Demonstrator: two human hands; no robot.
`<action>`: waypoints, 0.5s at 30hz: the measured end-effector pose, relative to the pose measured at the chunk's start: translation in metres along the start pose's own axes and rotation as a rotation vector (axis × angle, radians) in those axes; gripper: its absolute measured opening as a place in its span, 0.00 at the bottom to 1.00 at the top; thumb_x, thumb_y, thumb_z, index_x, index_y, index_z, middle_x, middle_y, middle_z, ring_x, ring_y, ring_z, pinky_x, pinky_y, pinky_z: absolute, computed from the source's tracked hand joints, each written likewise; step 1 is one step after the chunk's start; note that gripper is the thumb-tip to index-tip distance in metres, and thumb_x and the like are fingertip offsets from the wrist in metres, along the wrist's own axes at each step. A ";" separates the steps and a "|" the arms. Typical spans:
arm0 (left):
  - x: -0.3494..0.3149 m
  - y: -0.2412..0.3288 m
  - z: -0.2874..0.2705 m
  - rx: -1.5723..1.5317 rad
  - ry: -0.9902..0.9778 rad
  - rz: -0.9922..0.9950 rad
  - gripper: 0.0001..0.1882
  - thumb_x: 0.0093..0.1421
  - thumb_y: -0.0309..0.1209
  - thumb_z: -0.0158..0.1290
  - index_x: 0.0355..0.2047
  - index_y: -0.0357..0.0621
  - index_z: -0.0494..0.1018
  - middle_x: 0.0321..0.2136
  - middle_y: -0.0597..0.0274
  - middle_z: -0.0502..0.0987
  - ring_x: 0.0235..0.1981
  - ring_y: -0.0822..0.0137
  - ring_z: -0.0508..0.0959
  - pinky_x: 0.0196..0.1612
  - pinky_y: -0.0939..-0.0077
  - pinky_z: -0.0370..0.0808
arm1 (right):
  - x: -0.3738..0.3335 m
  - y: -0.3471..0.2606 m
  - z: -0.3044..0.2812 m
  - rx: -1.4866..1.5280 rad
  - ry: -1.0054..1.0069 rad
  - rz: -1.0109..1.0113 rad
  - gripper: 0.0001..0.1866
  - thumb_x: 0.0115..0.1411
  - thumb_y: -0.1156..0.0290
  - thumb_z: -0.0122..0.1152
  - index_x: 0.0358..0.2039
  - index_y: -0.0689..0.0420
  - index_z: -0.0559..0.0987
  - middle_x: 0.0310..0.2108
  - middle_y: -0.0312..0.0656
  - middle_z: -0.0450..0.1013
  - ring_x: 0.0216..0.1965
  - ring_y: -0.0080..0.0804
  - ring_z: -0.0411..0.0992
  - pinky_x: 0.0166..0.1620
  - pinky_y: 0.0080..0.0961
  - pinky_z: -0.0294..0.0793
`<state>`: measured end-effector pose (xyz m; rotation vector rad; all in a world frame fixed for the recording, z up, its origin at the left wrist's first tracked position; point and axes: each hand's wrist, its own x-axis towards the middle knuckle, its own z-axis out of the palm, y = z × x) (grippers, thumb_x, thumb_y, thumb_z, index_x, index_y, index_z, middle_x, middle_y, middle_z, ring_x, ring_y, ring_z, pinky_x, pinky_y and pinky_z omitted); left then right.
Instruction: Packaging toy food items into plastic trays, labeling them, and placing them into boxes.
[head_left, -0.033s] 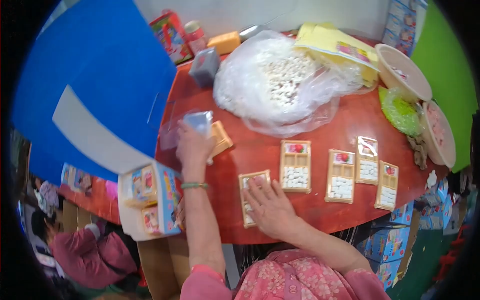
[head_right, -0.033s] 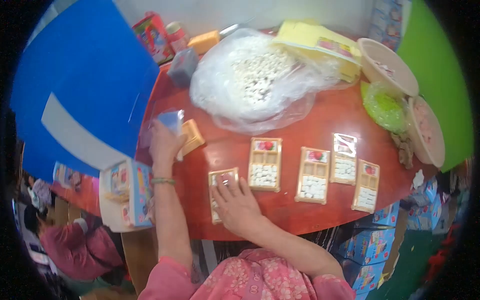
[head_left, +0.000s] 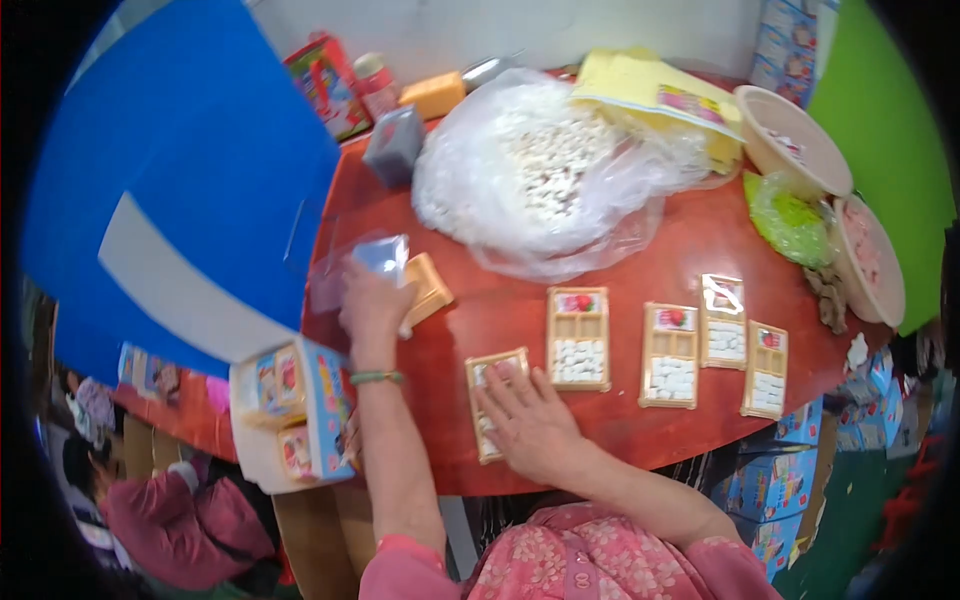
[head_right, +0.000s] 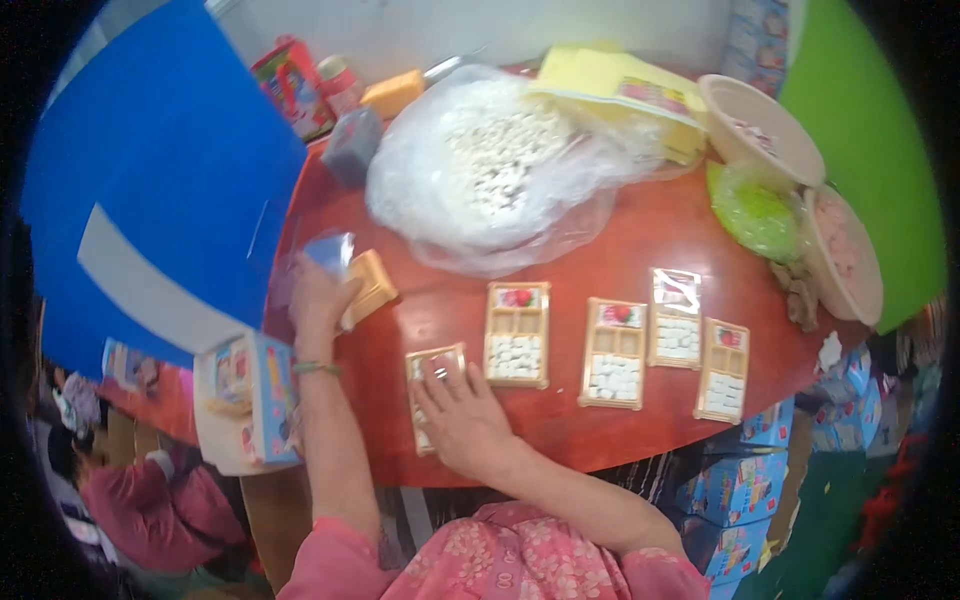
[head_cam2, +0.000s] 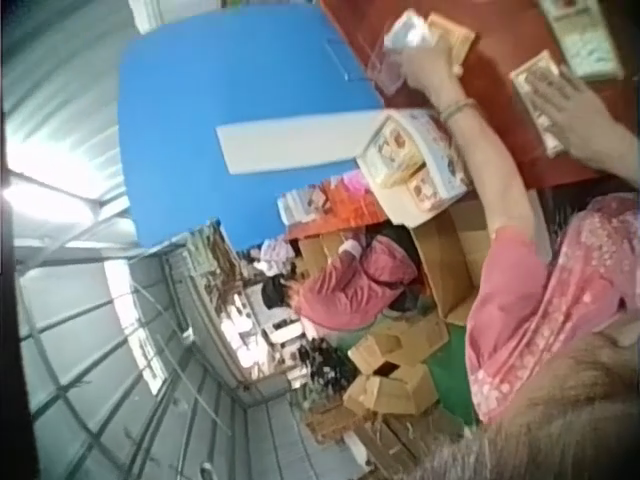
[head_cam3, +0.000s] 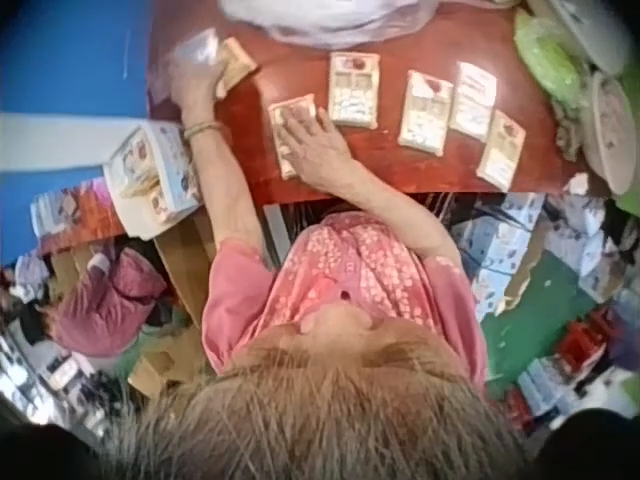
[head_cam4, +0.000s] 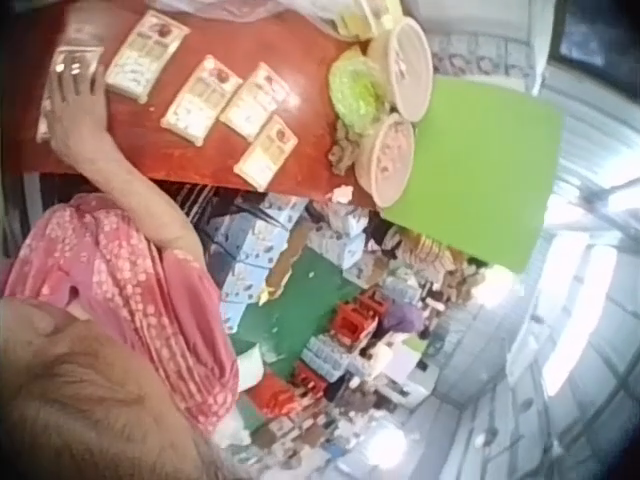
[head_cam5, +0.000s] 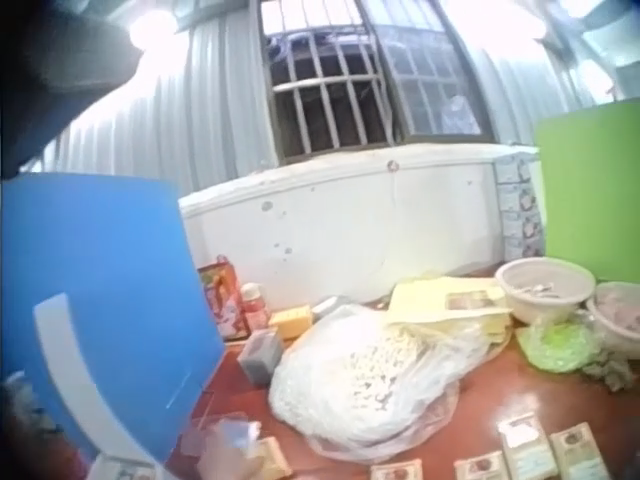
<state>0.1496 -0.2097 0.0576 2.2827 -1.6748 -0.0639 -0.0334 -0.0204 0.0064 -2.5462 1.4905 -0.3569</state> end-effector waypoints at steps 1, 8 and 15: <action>0.006 -0.009 0.008 0.036 -0.004 0.022 0.50 0.42 0.47 0.68 0.59 0.30 0.58 0.55 0.35 0.69 0.56 0.43 0.71 0.54 0.55 0.73 | -0.001 0.000 0.003 0.010 0.004 -0.001 0.30 0.66 0.56 0.47 0.64 0.59 0.64 0.66 0.51 0.57 0.69 0.49 0.50 0.67 0.52 0.48; 0.015 -0.016 0.022 0.078 -0.019 0.118 0.54 0.49 0.57 0.62 0.63 0.28 0.55 0.60 0.34 0.63 0.61 0.41 0.65 0.62 0.53 0.65 | -0.007 0.004 0.000 -0.042 0.073 -0.040 0.30 0.66 0.55 0.49 0.62 0.61 0.66 0.64 0.52 0.61 0.65 0.50 0.56 0.64 0.50 0.55; -0.109 0.021 -0.015 -0.398 -0.139 0.763 0.29 0.63 0.32 0.52 0.61 0.31 0.61 0.59 0.36 0.66 0.63 0.42 0.63 0.65 0.58 0.59 | -0.010 0.009 0.016 -0.016 0.166 -0.056 0.33 0.64 0.48 0.49 0.58 0.63 0.70 0.64 0.52 0.60 0.67 0.52 0.53 0.66 0.57 0.48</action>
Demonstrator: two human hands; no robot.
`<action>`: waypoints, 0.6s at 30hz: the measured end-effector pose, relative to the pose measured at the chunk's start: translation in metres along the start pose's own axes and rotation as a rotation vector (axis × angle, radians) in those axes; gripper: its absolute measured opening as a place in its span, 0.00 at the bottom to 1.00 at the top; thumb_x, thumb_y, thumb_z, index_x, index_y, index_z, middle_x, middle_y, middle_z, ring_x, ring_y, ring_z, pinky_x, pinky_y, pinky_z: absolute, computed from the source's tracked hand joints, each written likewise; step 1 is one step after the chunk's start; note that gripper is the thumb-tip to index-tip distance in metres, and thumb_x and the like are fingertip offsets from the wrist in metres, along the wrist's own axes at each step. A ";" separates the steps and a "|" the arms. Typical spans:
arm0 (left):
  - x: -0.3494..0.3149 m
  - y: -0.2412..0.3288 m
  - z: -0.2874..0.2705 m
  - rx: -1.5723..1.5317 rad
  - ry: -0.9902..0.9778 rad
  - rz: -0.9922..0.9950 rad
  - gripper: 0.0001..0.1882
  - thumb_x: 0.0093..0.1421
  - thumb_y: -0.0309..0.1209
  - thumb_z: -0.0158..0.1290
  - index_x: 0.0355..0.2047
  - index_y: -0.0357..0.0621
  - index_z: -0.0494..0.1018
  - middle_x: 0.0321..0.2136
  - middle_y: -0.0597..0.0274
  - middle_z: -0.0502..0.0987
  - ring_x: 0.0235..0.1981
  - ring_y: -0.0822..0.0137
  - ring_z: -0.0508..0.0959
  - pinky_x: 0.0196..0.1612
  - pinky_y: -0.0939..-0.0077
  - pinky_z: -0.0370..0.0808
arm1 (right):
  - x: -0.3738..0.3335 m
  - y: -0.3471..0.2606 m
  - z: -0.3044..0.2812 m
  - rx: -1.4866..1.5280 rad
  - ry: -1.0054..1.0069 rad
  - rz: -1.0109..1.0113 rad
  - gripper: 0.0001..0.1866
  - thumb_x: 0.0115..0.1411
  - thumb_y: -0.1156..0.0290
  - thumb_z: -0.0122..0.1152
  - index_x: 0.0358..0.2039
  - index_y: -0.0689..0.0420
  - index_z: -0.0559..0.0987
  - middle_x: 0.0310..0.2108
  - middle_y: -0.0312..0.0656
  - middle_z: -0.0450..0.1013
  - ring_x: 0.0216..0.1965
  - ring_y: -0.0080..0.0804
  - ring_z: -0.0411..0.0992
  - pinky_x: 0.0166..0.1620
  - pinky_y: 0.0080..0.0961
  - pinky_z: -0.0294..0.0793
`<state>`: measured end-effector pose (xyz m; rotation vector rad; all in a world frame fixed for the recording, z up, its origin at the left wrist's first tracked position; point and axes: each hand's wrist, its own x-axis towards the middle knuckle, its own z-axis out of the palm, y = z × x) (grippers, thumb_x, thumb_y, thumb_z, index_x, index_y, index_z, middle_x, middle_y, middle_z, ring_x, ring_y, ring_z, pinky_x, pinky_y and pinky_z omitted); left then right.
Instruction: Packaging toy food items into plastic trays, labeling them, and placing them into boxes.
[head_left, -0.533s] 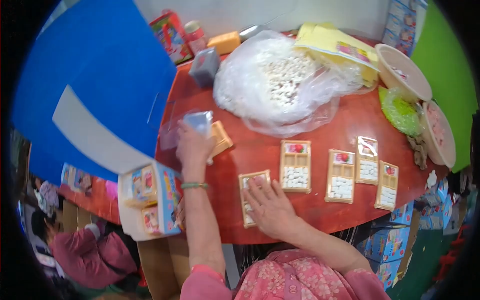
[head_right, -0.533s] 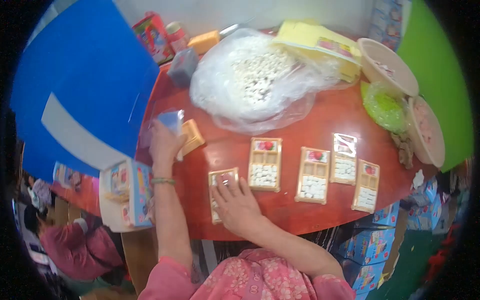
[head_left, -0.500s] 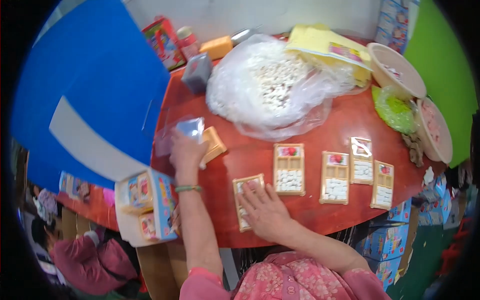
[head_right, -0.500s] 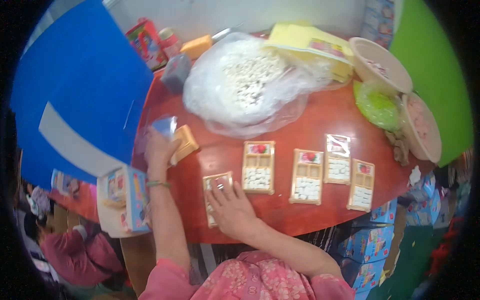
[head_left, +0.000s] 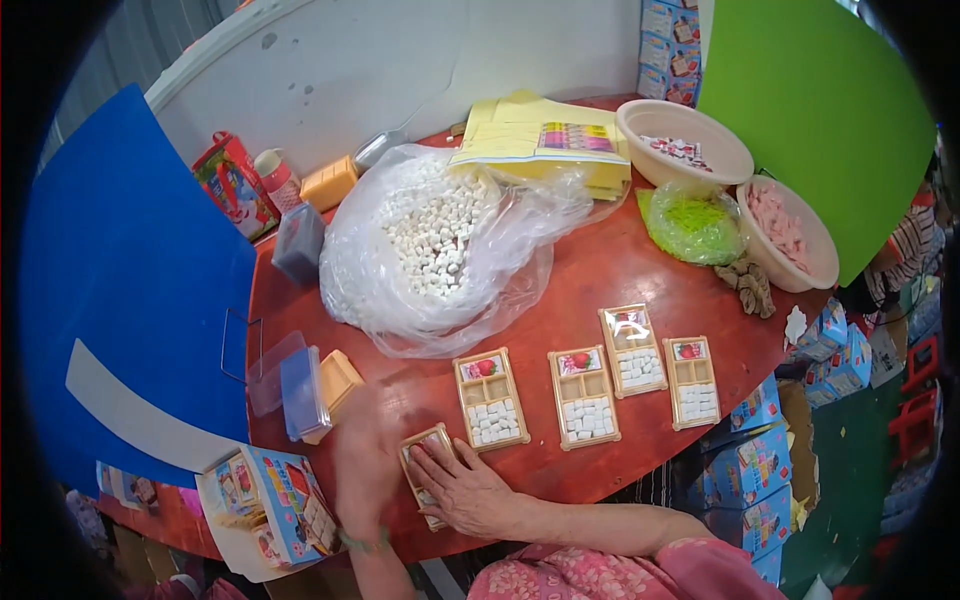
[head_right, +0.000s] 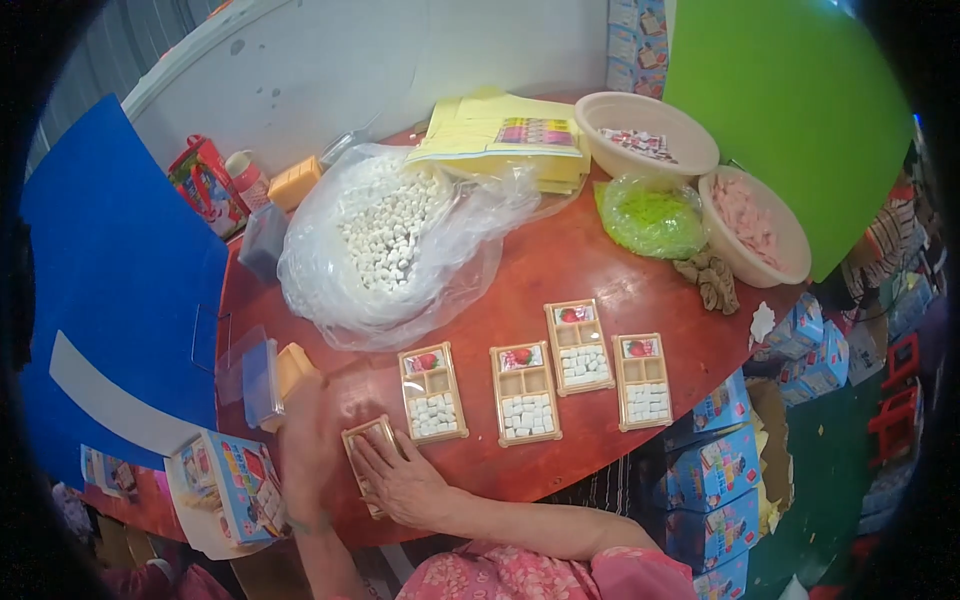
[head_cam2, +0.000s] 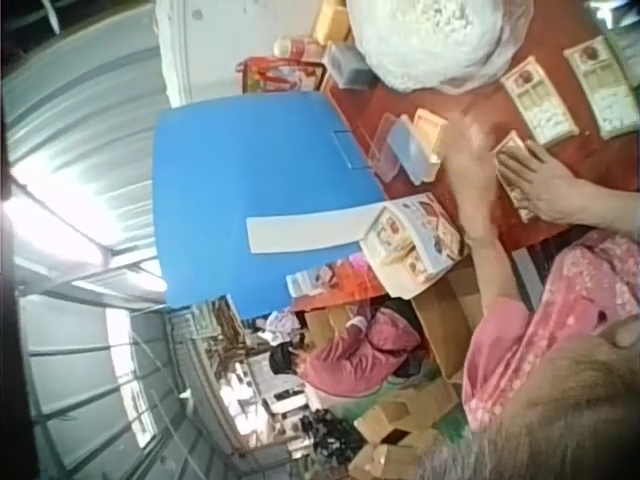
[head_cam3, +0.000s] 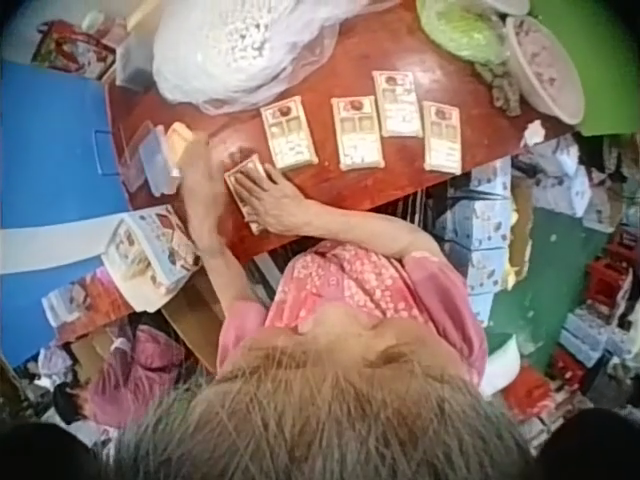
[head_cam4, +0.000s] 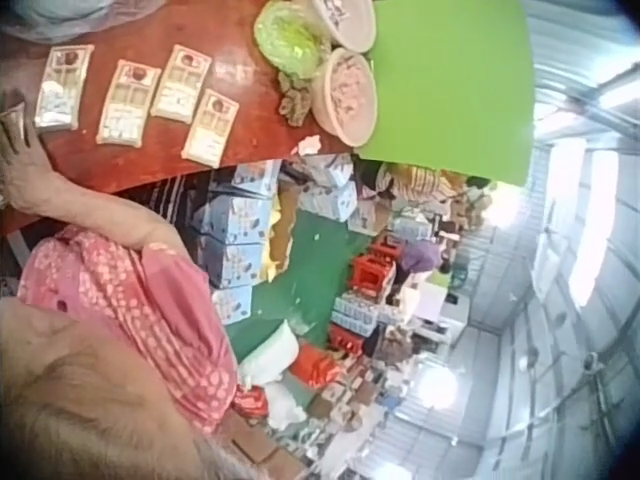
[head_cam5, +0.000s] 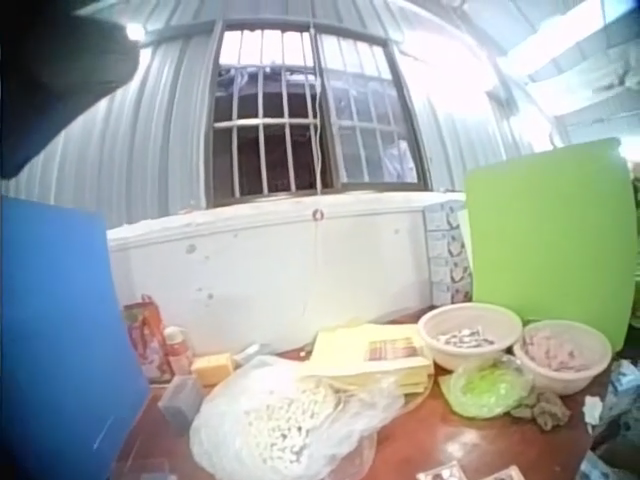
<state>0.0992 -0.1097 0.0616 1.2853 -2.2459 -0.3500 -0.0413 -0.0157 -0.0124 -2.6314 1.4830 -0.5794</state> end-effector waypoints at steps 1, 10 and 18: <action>-0.015 0.006 0.006 -0.125 -0.110 0.090 0.29 0.62 0.32 0.52 0.61 0.32 0.62 0.59 0.37 0.66 0.63 0.42 0.62 0.66 0.60 0.59 | 0.000 0.000 0.000 0.023 -0.029 0.000 0.32 0.63 0.48 0.49 0.56 0.63 0.71 0.65 0.52 0.59 0.68 0.52 0.51 0.66 0.60 0.45; -0.067 -0.001 0.041 -0.159 -0.221 0.132 0.46 0.65 0.62 0.34 0.67 0.32 0.52 0.67 0.42 0.55 0.69 0.43 0.53 0.68 0.47 0.48 | -0.001 -0.001 -0.001 0.083 -0.213 -0.030 0.30 0.53 0.58 0.55 0.54 0.61 0.75 0.64 0.55 0.57 0.70 0.59 0.42 0.66 0.65 0.40; -0.072 -0.004 0.044 -0.183 -0.259 0.118 0.49 0.64 0.65 0.29 0.67 0.32 0.49 0.68 0.41 0.52 0.69 0.41 0.52 0.68 0.47 0.47 | -0.004 0.008 -0.004 0.349 -0.211 -0.086 0.23 0.51 0.60 0.58 0.43 0.62 0.81 0.62 0.56 0.59 0.69 0.61 0.44 0.68 0.61 0.38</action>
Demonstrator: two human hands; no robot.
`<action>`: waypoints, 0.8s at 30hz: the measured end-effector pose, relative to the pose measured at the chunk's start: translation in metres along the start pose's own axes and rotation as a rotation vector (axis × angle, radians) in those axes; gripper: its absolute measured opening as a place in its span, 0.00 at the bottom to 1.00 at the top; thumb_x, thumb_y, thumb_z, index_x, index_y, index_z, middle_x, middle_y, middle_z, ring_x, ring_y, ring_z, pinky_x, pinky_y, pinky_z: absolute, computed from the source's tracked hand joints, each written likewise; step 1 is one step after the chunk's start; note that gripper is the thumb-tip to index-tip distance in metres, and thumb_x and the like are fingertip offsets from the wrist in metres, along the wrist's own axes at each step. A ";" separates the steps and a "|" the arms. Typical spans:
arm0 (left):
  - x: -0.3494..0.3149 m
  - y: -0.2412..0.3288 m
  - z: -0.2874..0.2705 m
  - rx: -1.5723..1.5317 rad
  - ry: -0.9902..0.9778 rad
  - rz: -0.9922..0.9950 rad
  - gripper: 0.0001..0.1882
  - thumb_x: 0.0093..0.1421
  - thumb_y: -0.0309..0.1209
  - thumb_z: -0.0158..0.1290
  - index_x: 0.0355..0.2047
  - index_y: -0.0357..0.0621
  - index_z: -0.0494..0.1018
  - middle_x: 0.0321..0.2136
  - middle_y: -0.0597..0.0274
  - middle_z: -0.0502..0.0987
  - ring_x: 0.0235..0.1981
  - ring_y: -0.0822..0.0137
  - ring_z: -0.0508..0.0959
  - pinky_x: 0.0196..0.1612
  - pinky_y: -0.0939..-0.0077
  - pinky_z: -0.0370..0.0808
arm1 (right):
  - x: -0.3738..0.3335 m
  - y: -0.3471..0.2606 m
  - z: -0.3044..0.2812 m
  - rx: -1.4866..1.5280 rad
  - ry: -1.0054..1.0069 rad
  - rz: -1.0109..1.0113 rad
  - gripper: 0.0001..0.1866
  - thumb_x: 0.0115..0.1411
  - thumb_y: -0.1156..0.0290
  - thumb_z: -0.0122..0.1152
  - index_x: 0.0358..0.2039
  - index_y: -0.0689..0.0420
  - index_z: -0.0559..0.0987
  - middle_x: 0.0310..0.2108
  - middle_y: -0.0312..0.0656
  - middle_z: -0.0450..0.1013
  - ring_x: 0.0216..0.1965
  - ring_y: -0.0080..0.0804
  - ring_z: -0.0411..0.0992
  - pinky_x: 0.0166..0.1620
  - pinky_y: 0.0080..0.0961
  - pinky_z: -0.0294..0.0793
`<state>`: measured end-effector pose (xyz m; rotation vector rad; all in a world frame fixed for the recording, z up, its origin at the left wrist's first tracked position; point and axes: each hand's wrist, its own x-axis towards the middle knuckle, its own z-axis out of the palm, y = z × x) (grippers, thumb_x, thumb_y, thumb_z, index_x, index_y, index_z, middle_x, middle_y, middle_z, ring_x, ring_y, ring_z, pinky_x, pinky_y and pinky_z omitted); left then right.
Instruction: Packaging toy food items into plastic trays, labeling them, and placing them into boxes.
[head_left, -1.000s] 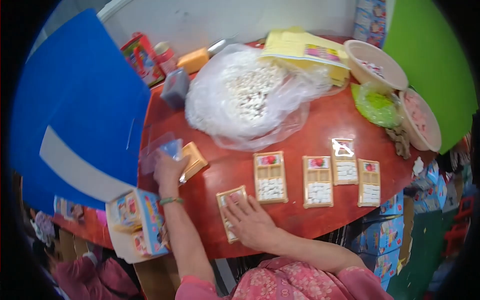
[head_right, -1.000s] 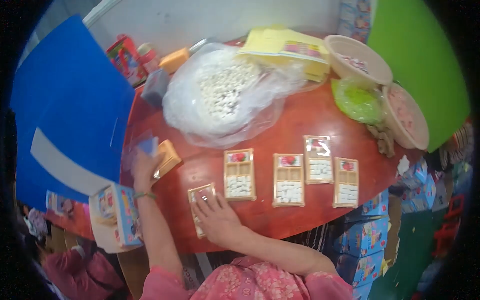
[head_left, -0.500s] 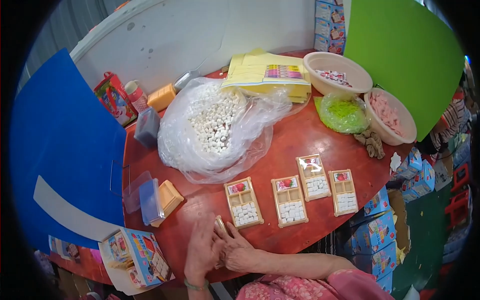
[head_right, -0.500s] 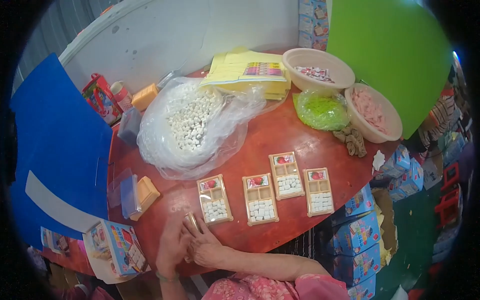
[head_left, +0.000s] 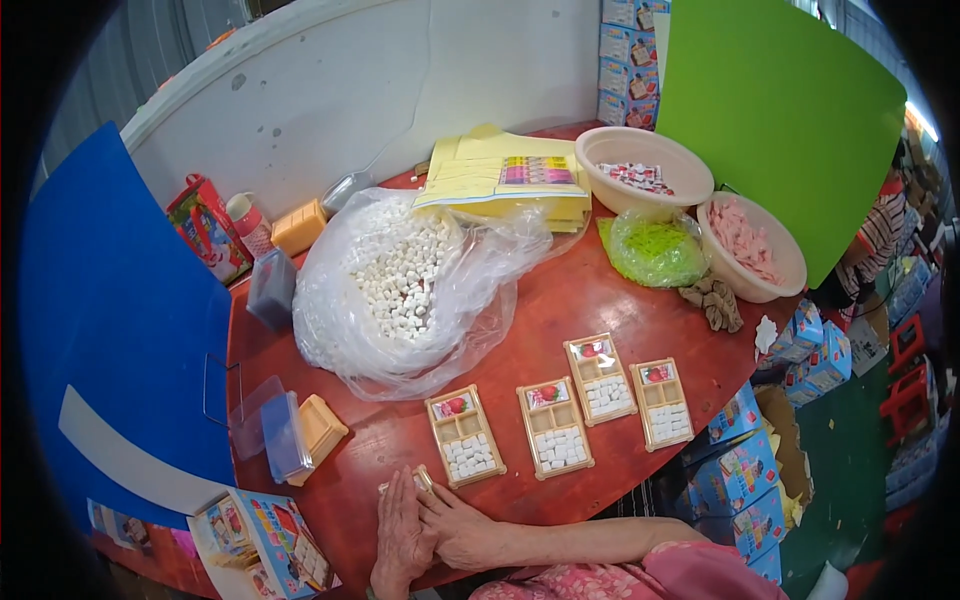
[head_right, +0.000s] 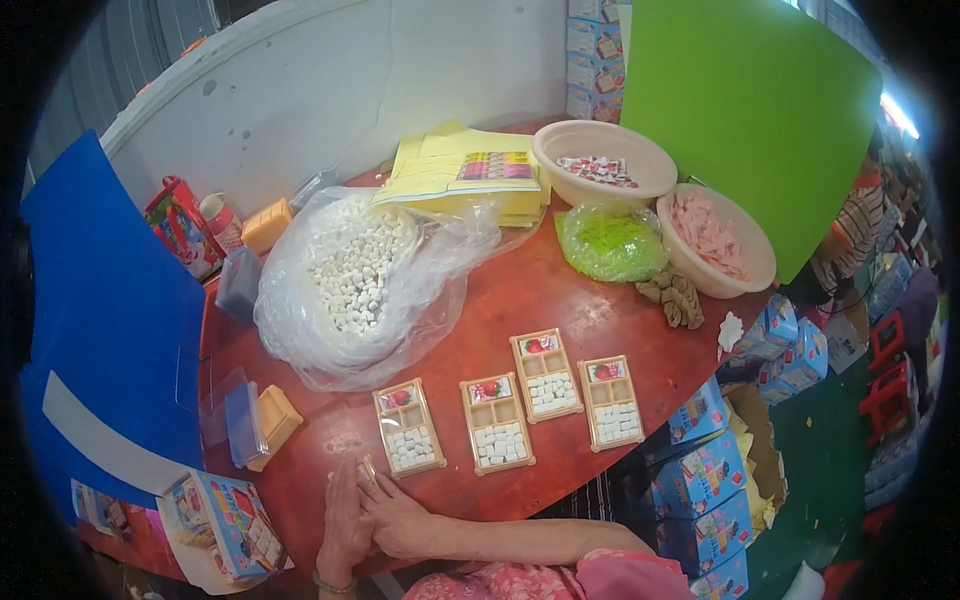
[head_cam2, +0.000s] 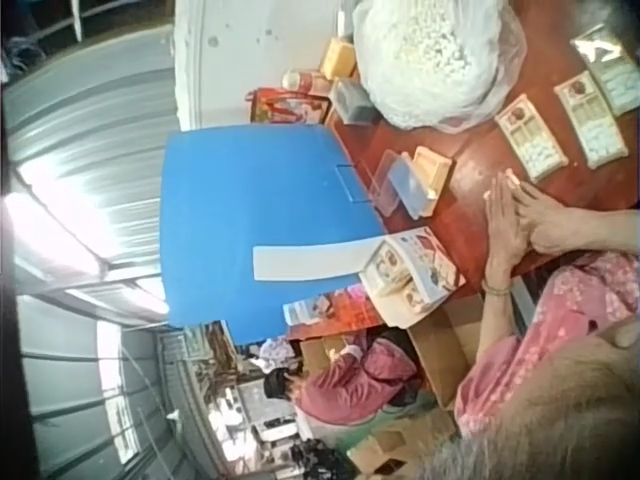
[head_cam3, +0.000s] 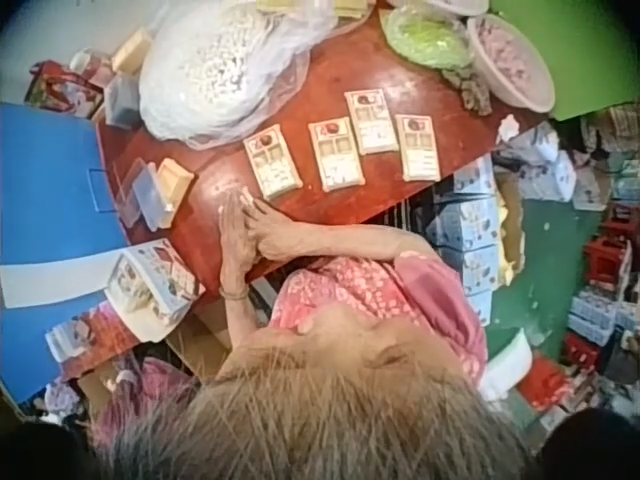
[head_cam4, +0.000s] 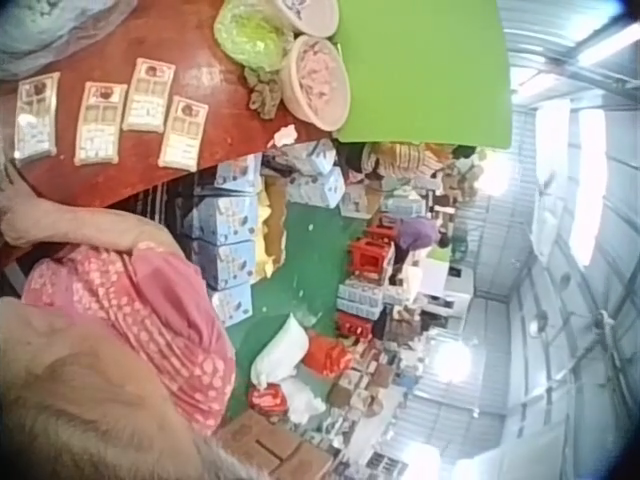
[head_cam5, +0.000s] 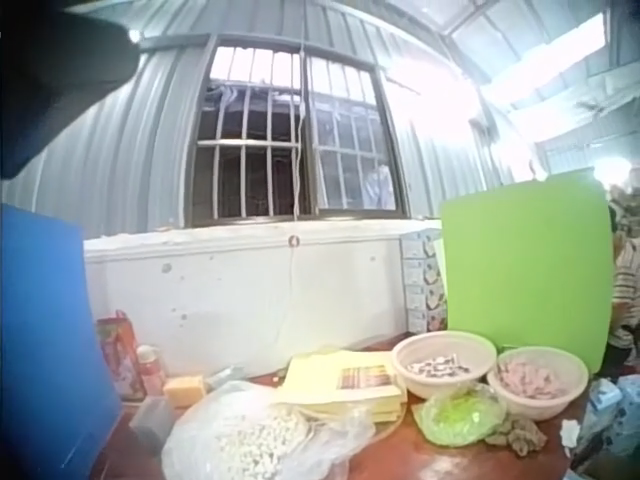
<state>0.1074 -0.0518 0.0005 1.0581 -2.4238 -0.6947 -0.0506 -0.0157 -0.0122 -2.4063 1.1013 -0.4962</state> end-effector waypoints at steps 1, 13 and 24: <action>0.001 0.000 0.002 -0.007 0.001 0.006 0.49 0.64 0.65 0.29 0.67 0.32 0.49 0.68 0.41 0.52 0.69 0.41 0.52 0.68 0.47 0.47 | -0.003 0.002 -0.004 -0.006 -0.002 0.007 0.23 0.51 0.60 0.58 0.43 0.62 0.81 0.62 0.56 0.59 0.69 0.61 0.44 0.68 0.61 0.38; 0.014 0.024 -0.004 0.342 -0.016 0.095 0.35 0.64 0.48 0.49 0.64 0.37 0.60 0.62 0.45 0.64 0.63 0.42 0.62 0.64 0.50 0.58 | 0.015 0.217 -0.271 -0.434 0.505 0.254 0.16 0.52 0.76 0.60 0.43 0.62 0.76 0.41 0.56 0.75 0.46 0.53 0.73 0.49 0.42 0.73; 0.017 0.027 -0.011 0.349 -0.176 -0.027 0.42 0.62 0.53 0.48 0.68 0.39 0.52 0.69 0.50 0.53 0.69 0.45 0.51 0.68 0.49 0.49 | 0.004 0.404 -0.319 -0.782 0.533 0.825 0.09 0.57 0.74 0.52 0.34 0.59 0.80 0.31 0.51 0.79 0.35 0.48 0.80 0.41 0.43 0.79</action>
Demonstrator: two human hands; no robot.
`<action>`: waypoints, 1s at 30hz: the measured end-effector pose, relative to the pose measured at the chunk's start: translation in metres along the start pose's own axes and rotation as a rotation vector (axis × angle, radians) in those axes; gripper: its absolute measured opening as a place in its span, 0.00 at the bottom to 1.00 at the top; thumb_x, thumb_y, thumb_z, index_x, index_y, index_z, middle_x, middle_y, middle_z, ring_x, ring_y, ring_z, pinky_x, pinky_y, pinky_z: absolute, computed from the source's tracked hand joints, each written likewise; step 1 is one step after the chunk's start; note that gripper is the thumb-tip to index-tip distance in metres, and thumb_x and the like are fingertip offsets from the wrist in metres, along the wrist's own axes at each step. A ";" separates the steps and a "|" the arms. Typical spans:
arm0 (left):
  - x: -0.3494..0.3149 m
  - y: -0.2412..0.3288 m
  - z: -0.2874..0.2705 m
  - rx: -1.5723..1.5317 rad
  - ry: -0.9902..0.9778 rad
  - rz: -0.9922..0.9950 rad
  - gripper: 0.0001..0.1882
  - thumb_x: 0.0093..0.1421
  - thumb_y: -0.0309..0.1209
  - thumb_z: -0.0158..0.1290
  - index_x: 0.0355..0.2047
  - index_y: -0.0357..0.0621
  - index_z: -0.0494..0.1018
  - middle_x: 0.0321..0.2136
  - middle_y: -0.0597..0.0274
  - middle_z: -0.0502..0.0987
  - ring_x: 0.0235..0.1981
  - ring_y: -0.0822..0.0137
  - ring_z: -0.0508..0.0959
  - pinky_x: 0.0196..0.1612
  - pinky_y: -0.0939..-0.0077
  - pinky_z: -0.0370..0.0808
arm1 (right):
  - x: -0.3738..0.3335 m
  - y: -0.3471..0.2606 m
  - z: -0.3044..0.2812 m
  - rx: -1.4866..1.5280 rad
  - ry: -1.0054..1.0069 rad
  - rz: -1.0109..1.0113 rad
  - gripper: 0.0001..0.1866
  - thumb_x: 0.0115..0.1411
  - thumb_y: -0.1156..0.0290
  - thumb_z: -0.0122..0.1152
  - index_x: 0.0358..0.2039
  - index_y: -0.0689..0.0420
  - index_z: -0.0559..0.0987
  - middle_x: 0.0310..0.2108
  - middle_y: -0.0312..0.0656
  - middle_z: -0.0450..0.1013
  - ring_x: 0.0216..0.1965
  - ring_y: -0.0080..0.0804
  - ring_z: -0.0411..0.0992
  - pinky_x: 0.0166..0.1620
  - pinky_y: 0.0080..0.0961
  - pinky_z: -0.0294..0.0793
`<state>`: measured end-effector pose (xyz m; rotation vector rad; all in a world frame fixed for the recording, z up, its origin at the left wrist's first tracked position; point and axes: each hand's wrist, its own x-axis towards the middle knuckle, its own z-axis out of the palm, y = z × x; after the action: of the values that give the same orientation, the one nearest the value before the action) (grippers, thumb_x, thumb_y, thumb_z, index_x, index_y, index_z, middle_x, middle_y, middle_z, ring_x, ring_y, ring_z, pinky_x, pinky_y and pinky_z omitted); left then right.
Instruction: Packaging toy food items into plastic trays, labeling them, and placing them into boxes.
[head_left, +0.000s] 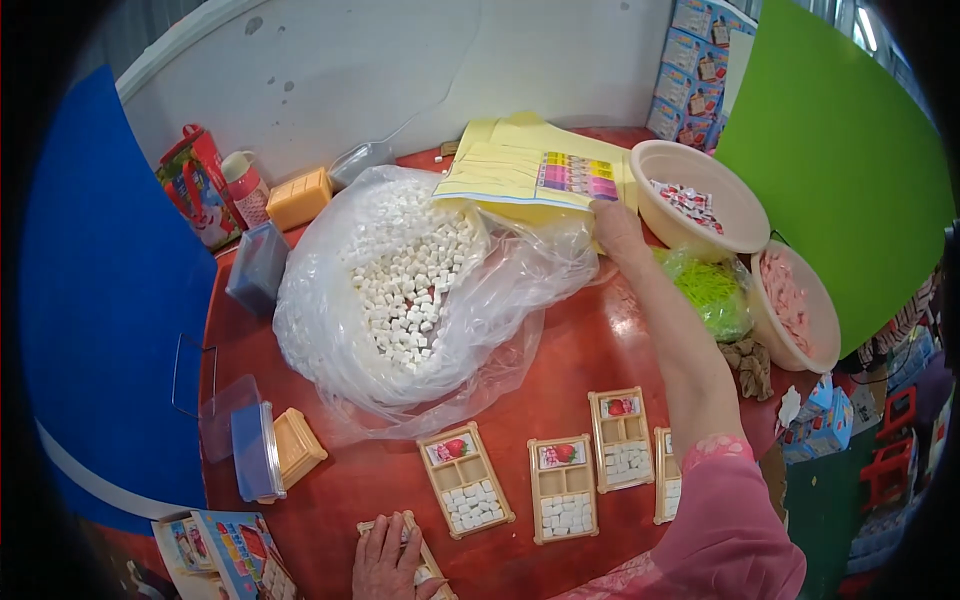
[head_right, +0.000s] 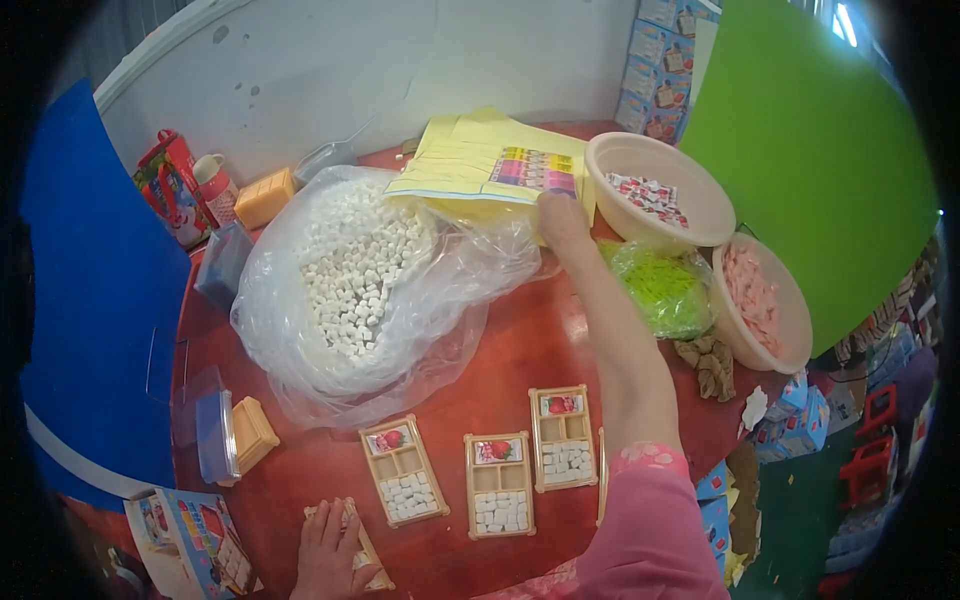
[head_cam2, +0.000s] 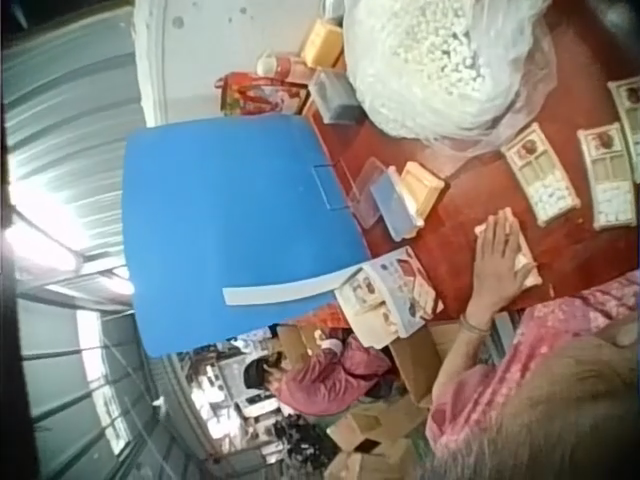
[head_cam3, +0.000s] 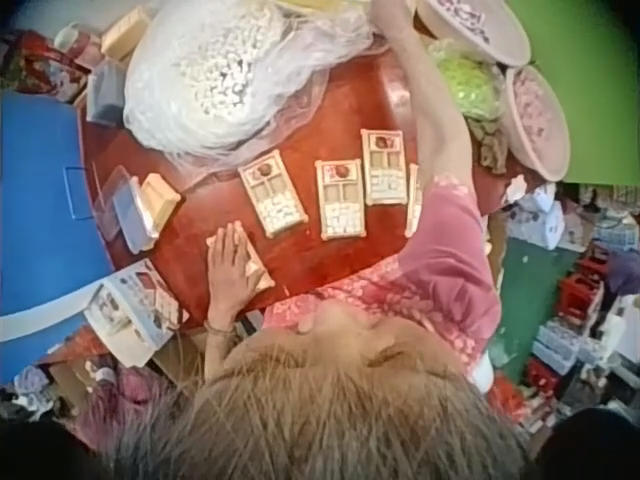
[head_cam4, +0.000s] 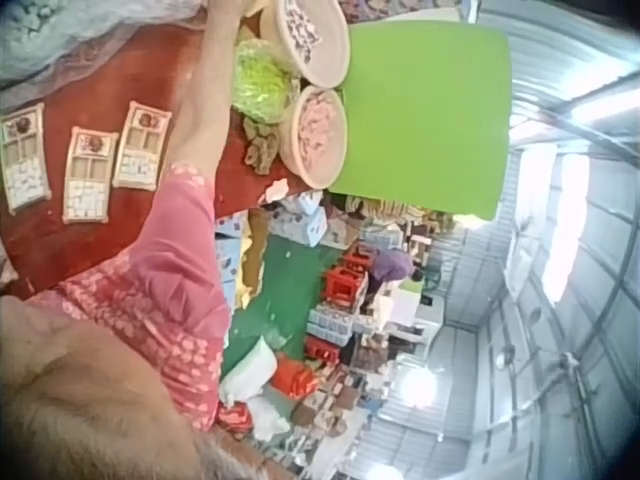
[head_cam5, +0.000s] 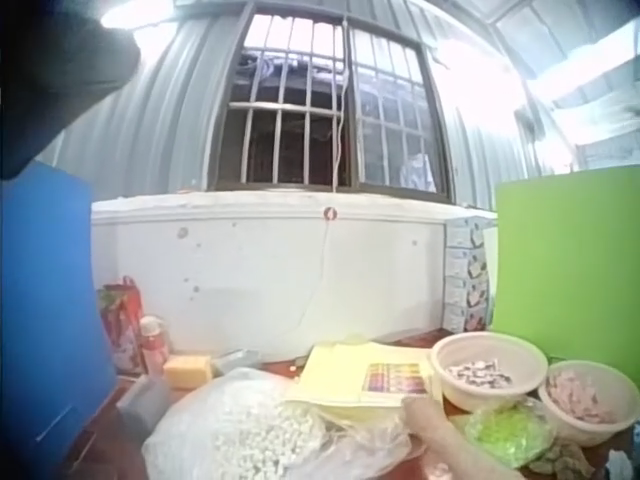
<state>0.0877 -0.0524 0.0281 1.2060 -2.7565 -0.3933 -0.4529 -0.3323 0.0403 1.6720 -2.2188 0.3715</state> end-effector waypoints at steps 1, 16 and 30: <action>0.002 0.000 -0.001 0.006 -0.012 0.006 0.42 0.62 0.53 0.48 0.68 0.39 0.52 0.68 0.50 0.53 0.69 0.45 0.51 0.69 0.49 0.49 | 0.003 0.003 0.000 0.031 0.046 0.004 0.08 0.57 0.75 0.52 0.32 0.59 0.81 0.30 0.52 0.79 0.35 0.48 0.80 0.41 0.43 0.79; -0.008 0.001 0.000 -0.053 0.063 0.081 0.45 0.55 0.52 0.58 0.64 0.33 0.58 0.64 0.42 0.59 0.66 0.43 0.58 0.66 0.45 0.53 | -0.196 -0.088 -0.208 -0.009 0.370 -0.596 0.20 0.51 0.78 0.56 0.47 0.68 0.75 0.41 0.54 0.77 0.39 0.43 0.78 0.40 0.32 0.79; 0.055 0.092 0.009 -2.533 0.347 -0.043 0.33 0.64 0.40 0.55 0.65 0.43 0.56 0.60 0.57 0.66 0.61 0.56 0.67 0.65 0.54 0.63 | -0.359 -0.149 -0.235 0.109 0.343 -0.797 0.20 0.54 0.73 0.58 0.47 0.68 0.77 0.48 0.54 0.75 0.50 0.47 0.74 0.52 0.38 0.76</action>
<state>-0.0168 -0.0312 0.0444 0.2284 -0.3019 -2.0419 -0.1934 0.0346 0.1053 2.1773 -1.1808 0.5092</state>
